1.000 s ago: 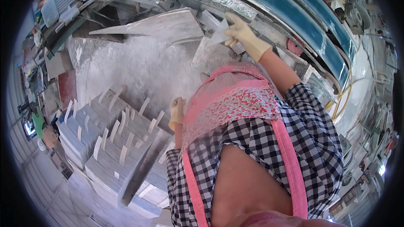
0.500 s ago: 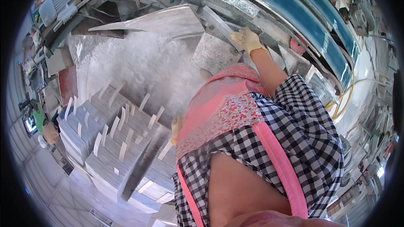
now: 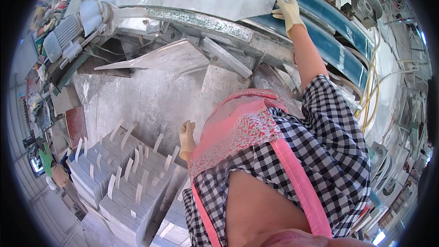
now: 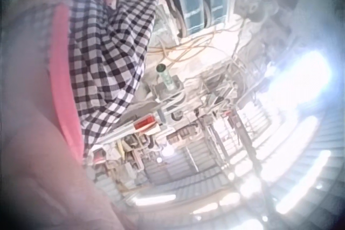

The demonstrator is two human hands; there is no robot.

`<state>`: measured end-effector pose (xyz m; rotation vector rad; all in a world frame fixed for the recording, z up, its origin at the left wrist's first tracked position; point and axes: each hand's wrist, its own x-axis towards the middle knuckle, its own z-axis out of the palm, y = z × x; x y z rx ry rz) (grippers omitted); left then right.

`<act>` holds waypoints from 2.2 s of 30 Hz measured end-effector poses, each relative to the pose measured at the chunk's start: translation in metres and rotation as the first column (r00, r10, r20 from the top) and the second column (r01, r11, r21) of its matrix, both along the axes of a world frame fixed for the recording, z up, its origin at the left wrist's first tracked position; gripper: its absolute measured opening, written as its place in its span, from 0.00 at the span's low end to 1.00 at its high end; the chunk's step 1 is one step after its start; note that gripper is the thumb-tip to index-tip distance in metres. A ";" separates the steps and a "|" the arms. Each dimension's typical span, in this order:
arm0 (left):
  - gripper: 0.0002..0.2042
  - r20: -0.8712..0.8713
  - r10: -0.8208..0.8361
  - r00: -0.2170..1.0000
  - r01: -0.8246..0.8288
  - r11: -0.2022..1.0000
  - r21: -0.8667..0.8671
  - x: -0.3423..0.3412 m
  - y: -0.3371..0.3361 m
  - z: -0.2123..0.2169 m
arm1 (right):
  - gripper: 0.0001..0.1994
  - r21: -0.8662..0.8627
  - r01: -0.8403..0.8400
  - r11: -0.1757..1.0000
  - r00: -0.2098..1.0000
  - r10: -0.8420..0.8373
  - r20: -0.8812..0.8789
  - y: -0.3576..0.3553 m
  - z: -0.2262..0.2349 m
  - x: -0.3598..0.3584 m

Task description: The person repeatedly picks up rectangular stone slabs, presses their edges against a rotating belt sander, and stacks the finished pieces. The person handles the slabs one at a time, turning them over to sand multiple edges before placing them in a growing stack.

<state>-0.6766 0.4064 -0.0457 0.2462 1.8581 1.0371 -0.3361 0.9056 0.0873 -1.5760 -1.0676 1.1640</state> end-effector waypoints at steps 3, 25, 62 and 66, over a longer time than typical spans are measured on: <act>0.26 -0.062 0.017 0.998 -0.016 1.000 0.010 0.001 -0.006 -0.002 | 0.33 -0.109 -0.107 0.988 0.986 0.119 0.115 0.031 -0.004 0.002; 0.14 0.052 0.140 0.989 -0.142 0.989 0.037 0.009 -0.055 -0.024 | 0.19 -0.042 -0.246 0.968 0.948 0.231 -0.219 0.065 -0.012 -0.009; 0.25 0.090 0.085 0.992 -0.049 0.939 -0.342 0.024 -0.135 -0.039 | 0.11 -0.447 -0.631 0.634 0.125 0.652 0.748 -0.093 -0.162 -0.103; 0.24 0.034 0.114 0.993 -0.101 0.958 -0.268 0.036 -0.126 -0.021 | 0.11 -0.455 -0.611 0.648 0.110 0.638 0.762 -0.089 -0.192 -0.101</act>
